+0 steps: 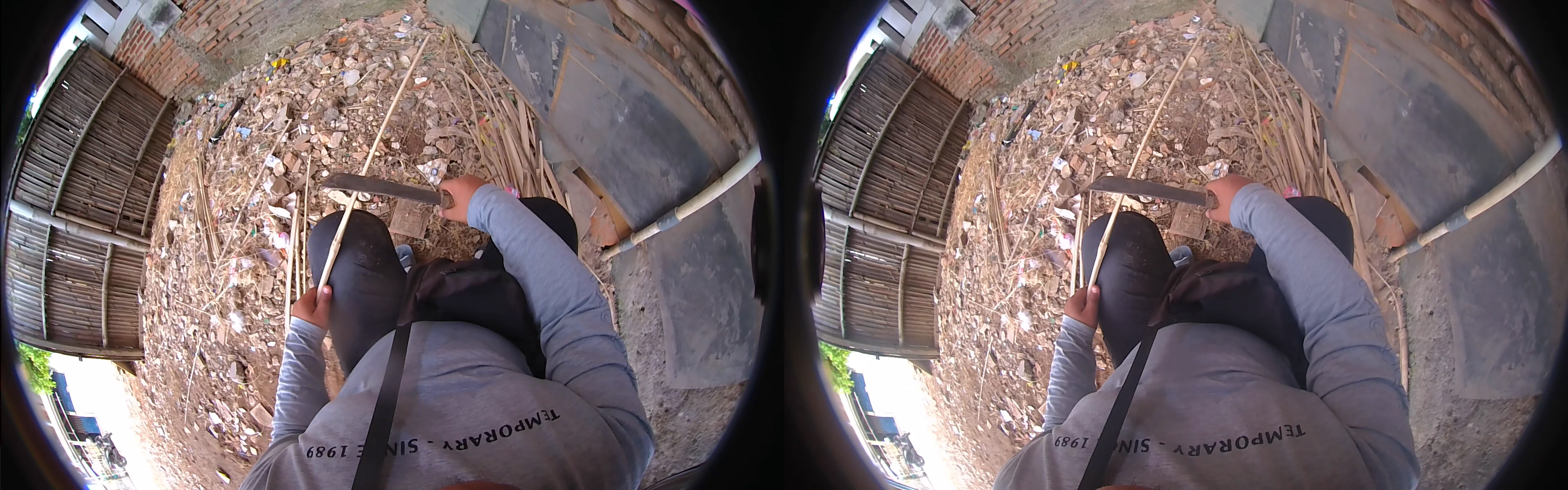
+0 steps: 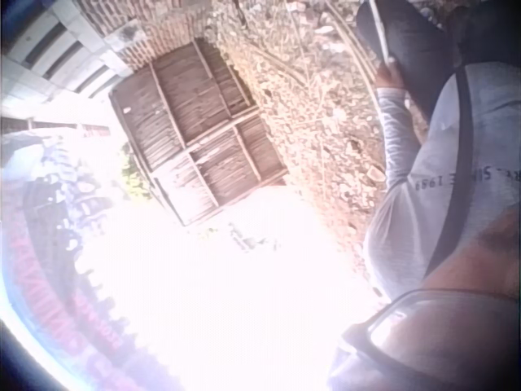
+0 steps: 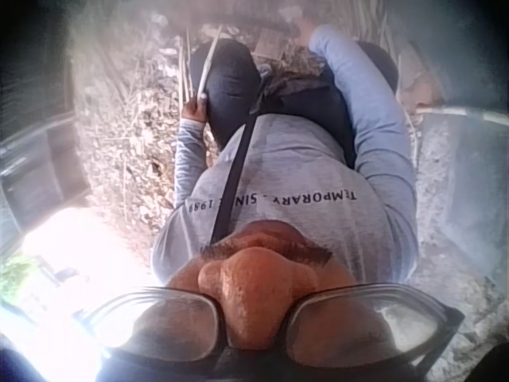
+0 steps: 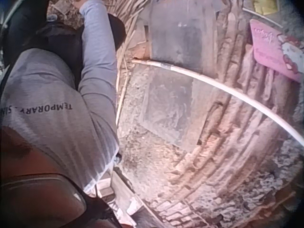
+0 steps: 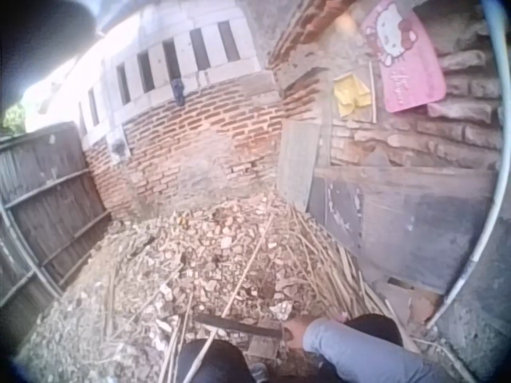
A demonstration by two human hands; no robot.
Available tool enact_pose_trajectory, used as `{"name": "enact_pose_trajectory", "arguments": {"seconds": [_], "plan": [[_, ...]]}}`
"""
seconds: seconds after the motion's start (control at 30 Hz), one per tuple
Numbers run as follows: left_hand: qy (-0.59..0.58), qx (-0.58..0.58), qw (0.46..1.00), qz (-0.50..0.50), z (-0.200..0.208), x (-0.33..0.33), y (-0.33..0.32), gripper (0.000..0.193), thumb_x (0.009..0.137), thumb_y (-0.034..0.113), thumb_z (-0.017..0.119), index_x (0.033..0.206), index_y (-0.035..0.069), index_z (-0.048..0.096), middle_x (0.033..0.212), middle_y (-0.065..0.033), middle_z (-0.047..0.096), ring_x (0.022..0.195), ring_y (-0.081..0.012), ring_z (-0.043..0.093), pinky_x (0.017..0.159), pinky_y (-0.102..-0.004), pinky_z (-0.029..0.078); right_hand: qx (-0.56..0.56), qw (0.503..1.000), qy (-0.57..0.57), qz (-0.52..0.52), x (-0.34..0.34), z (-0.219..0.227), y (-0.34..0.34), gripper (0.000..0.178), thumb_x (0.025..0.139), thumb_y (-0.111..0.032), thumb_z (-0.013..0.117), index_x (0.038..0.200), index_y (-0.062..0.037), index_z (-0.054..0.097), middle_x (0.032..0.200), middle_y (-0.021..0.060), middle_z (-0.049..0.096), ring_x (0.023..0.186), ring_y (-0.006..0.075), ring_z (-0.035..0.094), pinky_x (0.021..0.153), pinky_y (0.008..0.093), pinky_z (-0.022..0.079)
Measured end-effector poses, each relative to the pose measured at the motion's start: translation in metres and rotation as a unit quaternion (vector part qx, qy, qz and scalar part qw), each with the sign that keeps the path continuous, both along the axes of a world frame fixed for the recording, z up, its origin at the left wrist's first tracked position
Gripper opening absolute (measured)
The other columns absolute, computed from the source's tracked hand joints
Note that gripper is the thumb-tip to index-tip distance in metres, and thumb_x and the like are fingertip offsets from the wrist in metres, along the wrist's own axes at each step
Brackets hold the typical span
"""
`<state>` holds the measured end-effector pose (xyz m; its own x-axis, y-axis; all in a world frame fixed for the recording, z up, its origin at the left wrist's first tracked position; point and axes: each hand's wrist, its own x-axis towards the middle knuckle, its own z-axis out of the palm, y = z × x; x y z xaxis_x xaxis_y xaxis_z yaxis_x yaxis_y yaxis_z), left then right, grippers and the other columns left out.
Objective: The person shaves a thin bamboo stick using a machete to smooth the surface while sitting in a cluttered yard.
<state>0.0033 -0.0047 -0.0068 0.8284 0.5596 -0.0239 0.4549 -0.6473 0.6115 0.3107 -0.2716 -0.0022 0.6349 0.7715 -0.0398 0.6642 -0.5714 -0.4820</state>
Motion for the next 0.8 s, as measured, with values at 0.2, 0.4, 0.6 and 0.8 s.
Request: {"name": "enact_pose_trajectory", "arguments": {"seconds": [0.2, 0.4, 0.6, 0.8], "plan": [[0.007, 0.023, 1.000, -0.007, 0.006, 0.002, -0.003, 0.052, 0.089, 0.049, 0.051, 0.085, -0.001, 0.063, 0.061, -0.0174, 0.059, 0.060, -0.0300, 0.061, 0.058, -0.0393, 0.046, -0.001, 1.000, -0.001, 0.001, 0.000, 0.000, -0.001, 0.037, 0.072, -0.036, 0.069, 0.095, -0.0085, 0.062, 0.083, 0.0159, 0.065, 0.083, 0.0351, 0.062, 0.076, 0.0428, 0.049], [0.041, 0.092, 0.995, -0.004, 0.005, 0.002, -0.004, 0.051, 0.090, 0.049, 0.047, 0.081, 0.001, 0.061, 0.066, -0.0231, 0.060, 0.066, -0.0423, 0.060, 0.061, -0.0482, 0.045, -0.022, 0.999, -0.027, -0.022, -0.004, 0.014, -0.003, 0.035, 0.072, -0.035, 0.068, 0.094, -0.0083, 0.063, 0.083, 0.0164, 0.065, 0.083, 0.0358, 0.062, 0.076, 0.0431, 0.049], [0.052, 0.107, 0.993, -0.008, 0.005, 0.000, -0.004, 0.051, 0.091, 0.049, 0.046, 0.079, 0.002, 0.059, 0.067, -0.0238, 0.060, 0.067, -0.0438, 0.059, 0.062, -0.0499, 0.045, -0.017, 0.999, -0.012, -0.032, 0.005, 0.008, -0.003, 0.031, 0.072, -0.034, 0.068, 0.092, -0.0105, 0.063, 0.080, 0.0157, 0.065, 0.079, 0.0358, 0.062, 0.072, 0.0433, 0.049], [0.052, 0.073, 0.996, 0.001, 0.007, 0.000, -0.005, 0.050, 0.090, 0.048, 0.047, 0.076, 0.002, 0.060, 0.066, -0.0228, 0.060, 0.067, -0.0421, 0.060, 0.061, -0.0478, 0.046, -0.005, 0.999, -0.016, -0.039, -0.003, 0.012, 0.002, 0.025, 0.071, -0.031, 0.067, 0.087, -0.0121, 0.064, 0.076, 0.0143, 0.064, 0.076, 0.0353, 0.062, 0.069, 0.0432, 0.050]]}}
